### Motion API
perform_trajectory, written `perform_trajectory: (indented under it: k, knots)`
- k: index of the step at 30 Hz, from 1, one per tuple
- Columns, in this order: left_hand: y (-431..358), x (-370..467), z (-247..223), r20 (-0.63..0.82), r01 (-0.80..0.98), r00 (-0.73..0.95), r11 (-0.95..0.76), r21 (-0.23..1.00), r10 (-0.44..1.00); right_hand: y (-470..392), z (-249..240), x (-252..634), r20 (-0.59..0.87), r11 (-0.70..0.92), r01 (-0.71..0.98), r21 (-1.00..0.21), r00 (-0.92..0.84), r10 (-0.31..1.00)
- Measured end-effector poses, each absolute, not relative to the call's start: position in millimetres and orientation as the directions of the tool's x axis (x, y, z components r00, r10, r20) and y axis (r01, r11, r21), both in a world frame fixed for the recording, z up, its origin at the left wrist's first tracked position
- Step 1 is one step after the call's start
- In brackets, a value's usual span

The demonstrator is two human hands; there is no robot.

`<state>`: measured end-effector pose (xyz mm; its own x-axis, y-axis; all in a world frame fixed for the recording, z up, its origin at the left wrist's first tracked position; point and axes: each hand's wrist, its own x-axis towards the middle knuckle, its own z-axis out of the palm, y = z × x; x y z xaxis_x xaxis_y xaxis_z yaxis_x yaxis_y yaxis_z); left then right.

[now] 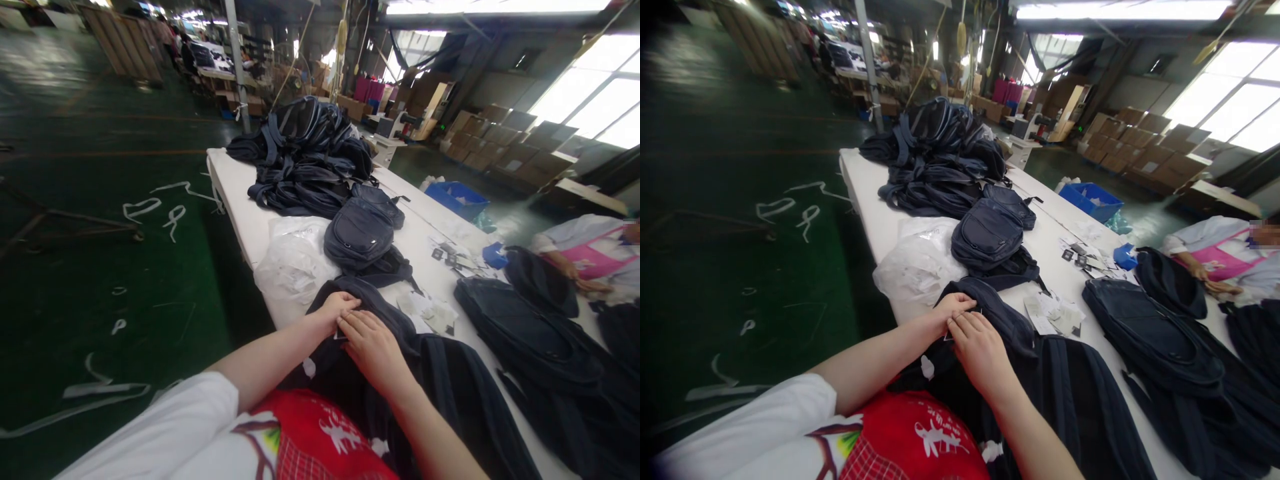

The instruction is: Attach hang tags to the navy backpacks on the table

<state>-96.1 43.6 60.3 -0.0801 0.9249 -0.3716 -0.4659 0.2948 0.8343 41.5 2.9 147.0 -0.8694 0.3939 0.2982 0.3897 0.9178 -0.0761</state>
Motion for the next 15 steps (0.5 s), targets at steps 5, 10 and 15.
perform_trajectory:
  k: [5,10,15]
  knots:
    - [34.2,-88.8,78.6,-0.416,-0.563,0.041,0.365,0.741,0.908,3.8,144.7,36.3,0.381,0.865,0.495,0.081,-0.817,0.432]
    - [19.1,-93.7,91.7,-0.362,-0.592,0.221,0.42,0.688,0.906,12.2,156.9,49.3,0.427,0.815,0.579,-0.016,-0.733,0.529]
    - [9.1,-89.8,96.9,-0.252,-0.536,0.226,0.336,0.775,0.941,22.8,162.8,66.9,0.425,0.777,0.62,-0.111,-0.677,0.601]
